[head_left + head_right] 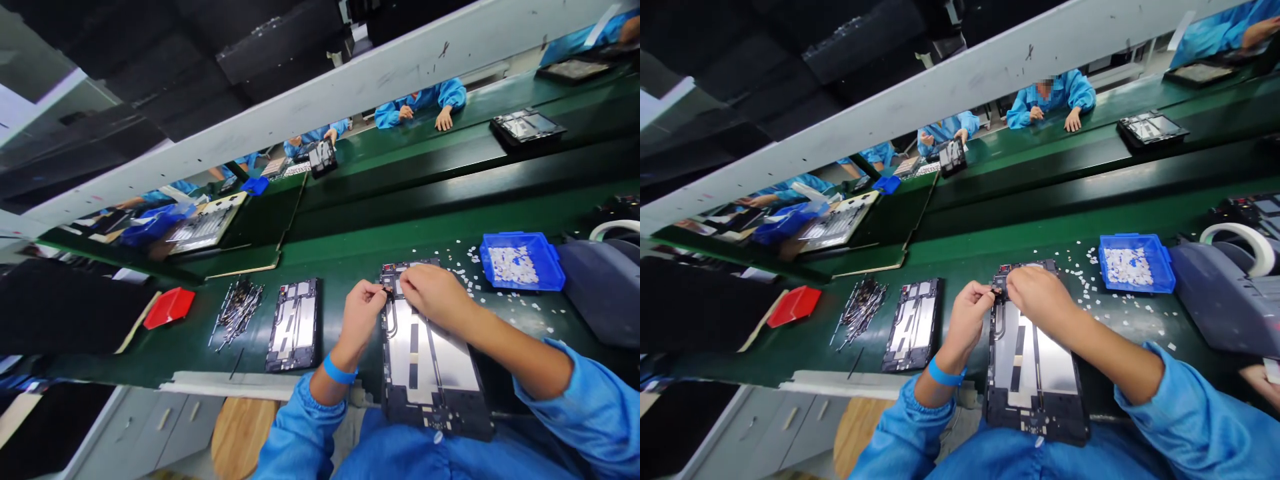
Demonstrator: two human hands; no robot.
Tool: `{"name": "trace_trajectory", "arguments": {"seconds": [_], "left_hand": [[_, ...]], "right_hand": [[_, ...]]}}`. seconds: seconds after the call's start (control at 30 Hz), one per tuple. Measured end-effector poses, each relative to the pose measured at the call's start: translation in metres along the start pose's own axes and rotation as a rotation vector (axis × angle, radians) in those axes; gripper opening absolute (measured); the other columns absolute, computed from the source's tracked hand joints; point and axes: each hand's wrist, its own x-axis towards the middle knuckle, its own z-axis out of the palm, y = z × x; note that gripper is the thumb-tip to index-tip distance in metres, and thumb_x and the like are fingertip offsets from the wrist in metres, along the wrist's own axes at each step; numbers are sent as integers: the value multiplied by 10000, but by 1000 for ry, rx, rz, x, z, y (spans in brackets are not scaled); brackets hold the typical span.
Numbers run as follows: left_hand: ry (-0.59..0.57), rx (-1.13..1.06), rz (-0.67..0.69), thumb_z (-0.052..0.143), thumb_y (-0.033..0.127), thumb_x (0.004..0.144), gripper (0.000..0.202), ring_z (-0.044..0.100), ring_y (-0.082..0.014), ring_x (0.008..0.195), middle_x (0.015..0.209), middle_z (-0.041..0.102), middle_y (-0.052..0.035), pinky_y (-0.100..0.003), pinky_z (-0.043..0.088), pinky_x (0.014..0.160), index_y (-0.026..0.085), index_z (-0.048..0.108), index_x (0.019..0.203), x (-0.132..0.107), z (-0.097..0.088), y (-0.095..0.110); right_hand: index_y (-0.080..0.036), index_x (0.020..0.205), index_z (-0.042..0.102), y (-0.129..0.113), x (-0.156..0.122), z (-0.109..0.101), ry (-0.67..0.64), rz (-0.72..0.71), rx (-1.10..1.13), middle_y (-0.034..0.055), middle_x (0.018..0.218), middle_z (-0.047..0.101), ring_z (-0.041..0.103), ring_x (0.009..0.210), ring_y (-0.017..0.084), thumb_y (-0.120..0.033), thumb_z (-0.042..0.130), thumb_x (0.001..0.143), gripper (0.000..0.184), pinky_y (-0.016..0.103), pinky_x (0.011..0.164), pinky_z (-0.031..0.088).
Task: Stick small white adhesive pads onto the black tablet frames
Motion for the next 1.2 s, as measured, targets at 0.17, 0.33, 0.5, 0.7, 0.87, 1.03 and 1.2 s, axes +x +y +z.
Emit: {"name": "trace_trajectory", "arguments": {"seconds": [0.17, 0.33, 0.5, 0.7, 0.87, 1.03, 1.2], "left_hand": [[5, 119, 54, 716, 229, 767, 71, 653, -168, 777, 831, 736, -43, -289, 482, 744, 183, 664, 780, -3, 2, 5], [23, 188, 77, 696, 244, 787, 68, 657, -171, 788, 833, 733, -43, -293, 497, 754, 178, 682, 790, -4, 2, 4], [19, 190, 71, 702, 249, 777, 73, 662, -172, 789, 829, 737, -37, -287, 496, 751, 178, 685, 783, -3, 3, 4], [21, 105, 4, 732, 247, 759, 95, 679, -171, 793, 843, 752, -43, -277, 490, 749, 179, 667, 770, 0, -1, 3], [5, 75, -2, 747, 251, 775, 107, 698, -181, 842, 890, 760, -56, -286, 504, 781, 176, 678, 809, 2, -5, -1], [-70, 197, 38, 680, 247, 844, 121, 690, -184, 849, 938, 777, -78, -294, 513, 776, 166, 739, 913, -2, -11, 10], [-2, 403, 153, 627, 250, 906, 148, 675, -177, 823, 923, 769, -56, -293, 508, 751, 179, 753, 940, 3, -31, 16]], "right_hand": [[-178, 910, 711, -12, -5, 16, -50, -11, -80, 70, 882, 732, 660, 882, 220, -204, 542, 996, 191, 320, 808, 415], [-171, 857, 691, -13, -1, 23, -24, -3, -134, 78, 845, 728, 648, 839, 221, -164, 557, 952, 165, 322, 760, 393], [-184, 786, 651, -20, 12, 21, -56, -20, -89, 65, 796, 707, 624, 794, 207, -110, 556, 879, 152, 314, 727, 368], [-216, 754, 609, 31, 8, -29, 84, 243, 16, 42, 784, 679, 605, 764, 201, -161, 574, 843, 109, 307, 686, 355], [-208, 733, 658, 110, -16, -78, 24, 685, -283, 124, 716, 628, 577, 666, 248, -305, 542, 922, 242, 369, 634, 297], [-221, 1027, 753, 60, -6, -67, -70, 352, 28, 80, 997, 765, 675, 829, 222, -231, 531, 921, 247, 329, 745, 424], [-223, 761, 736, -8, 38, -44, -349, 260, 68, 43, 802, 761, 658, 738, 194, -351, 519, 959, 320, 294, 653, 376]]}}
